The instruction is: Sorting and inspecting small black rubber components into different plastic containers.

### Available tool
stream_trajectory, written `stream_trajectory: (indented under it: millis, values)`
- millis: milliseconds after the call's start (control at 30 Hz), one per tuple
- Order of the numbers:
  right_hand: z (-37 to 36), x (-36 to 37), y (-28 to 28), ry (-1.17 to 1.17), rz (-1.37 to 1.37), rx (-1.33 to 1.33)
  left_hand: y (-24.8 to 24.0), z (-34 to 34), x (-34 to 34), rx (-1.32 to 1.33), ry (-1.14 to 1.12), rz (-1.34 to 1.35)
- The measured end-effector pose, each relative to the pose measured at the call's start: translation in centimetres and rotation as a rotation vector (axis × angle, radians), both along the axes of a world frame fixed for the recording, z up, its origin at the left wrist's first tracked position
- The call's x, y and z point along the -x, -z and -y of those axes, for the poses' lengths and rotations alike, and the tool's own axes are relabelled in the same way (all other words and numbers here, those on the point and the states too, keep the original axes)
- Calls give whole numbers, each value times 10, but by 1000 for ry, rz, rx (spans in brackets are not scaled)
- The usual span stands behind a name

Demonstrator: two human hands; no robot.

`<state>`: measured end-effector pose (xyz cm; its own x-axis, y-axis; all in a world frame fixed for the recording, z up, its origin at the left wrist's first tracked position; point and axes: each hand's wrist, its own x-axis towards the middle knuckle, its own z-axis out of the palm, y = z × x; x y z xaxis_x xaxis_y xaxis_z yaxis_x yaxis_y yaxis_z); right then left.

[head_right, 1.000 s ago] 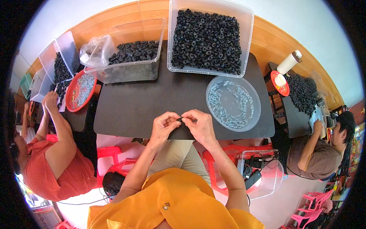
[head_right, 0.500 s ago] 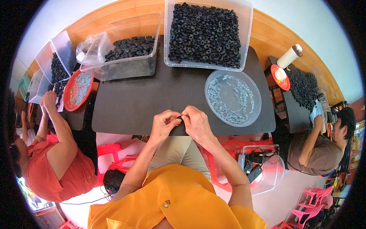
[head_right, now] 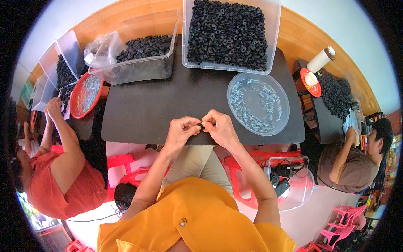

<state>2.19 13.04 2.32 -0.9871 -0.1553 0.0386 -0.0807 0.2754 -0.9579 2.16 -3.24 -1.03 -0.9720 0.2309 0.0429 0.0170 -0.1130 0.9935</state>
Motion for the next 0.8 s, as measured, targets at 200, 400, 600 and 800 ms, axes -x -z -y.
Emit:
stream_trajectory:
  millis: [200,400,600,800]
  values:
    - [10,-6,-10,19,-187,-277,-4,1,0,-14,4,33]
    - [14,-10,-6,28,-422,-429,-10,-4,-3,170,-71,-75]
    - [21,-23,-3,63,-453,-370,-10,-7,-1,156,-131,-3]
    - [27,-21,7,151,-531,-475,-1,-11,3,163,-152,-16]
